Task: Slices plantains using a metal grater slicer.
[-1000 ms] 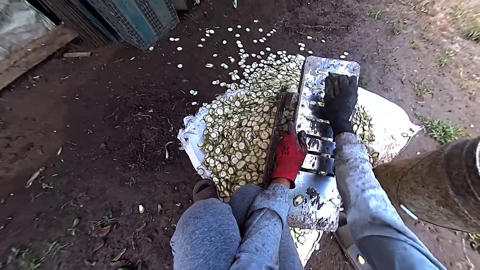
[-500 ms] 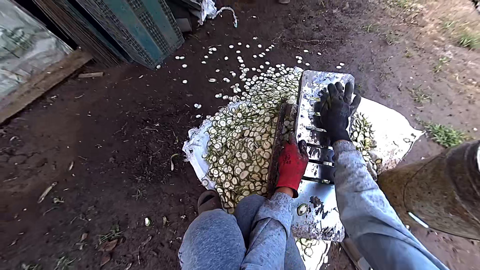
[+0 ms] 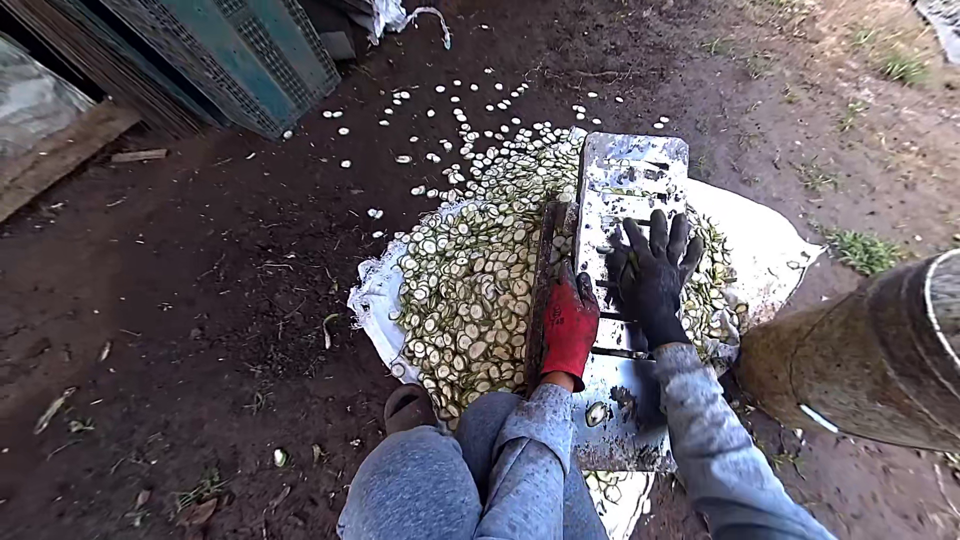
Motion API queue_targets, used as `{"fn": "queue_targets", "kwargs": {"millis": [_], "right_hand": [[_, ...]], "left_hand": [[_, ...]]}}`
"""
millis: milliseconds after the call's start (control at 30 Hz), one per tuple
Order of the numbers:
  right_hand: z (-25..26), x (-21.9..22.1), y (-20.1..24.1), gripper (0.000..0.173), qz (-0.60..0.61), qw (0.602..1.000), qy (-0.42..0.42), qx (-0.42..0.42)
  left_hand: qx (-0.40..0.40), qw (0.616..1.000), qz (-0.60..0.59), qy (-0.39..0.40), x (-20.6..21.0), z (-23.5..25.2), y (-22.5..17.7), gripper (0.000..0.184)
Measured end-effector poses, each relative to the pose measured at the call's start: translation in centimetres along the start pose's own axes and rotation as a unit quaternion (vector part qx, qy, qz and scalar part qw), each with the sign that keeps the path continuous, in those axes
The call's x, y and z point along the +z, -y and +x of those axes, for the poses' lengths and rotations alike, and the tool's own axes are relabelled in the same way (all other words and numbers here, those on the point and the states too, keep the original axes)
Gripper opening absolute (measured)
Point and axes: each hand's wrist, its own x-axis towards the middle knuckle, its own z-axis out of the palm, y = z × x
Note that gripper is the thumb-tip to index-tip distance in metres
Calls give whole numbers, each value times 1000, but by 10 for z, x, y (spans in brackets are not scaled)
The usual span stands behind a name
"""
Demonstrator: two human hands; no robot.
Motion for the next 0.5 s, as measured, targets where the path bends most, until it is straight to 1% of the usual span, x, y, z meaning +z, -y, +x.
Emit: {"fn": "queue_targets", "kwargs": {"millis": [67, 100, 133, 167, 200, 267, 333, 367, 400, 433, 467, 500], "right_hand": [[68, 9, -4, 54, -26, 999, 3, 36], [89, 11, -4, 55, -25, 998, 12, 54], [95, 10, -2, 55, -16, 998, 16, 61], [83, 8, 1, 54, -3, 998, 12, 54], [57, 2, 3, 54, 13, 999, 11, 33], [-23, -9, 7, 54, 48, 998, 23, 15], [-108, -8, 11, 53, 46, 999, 3, 23], [-137, -10, 13, 54, 47, 999, -7, 19], [-149, -11, 14, 54, 46, 999, -21, 18], [-146, -9, 13, 54, 42, 998, -40, 19], [-129, -5, 12, 54, 31, 998, -53, 24], [-104, -1, 9, 55, 11, 998, -46, 33]], "left_hand": [[5, 1000, 7, -1, 2, 0, 1, 55], [8, 1000, 11, -4, 1, 0, 2, 55], [12, 1000, 15, -6, 1, 0, 3, 54], [15, 1000, 19, -8, 1, 0, 5, 54], [16, 1000, 23, -8, 1, 1, 4, 54], [9, 1000, 28, -9, 2, 0, 3, 54], [4, 999, 34, -11, 1, -1, 4, 55], [1, 999, 36, -9, 0, -1, 2, 56], [-3, 999, 37, -5, -1, 0, -1, 56], [-5, 999, 36, -1, -2, -1, -2, 56], [-5, 999, 34, 1, -1, -2, -1, 56], [0, 1000, 31, -2, 0, -3, 1, 56]]}}
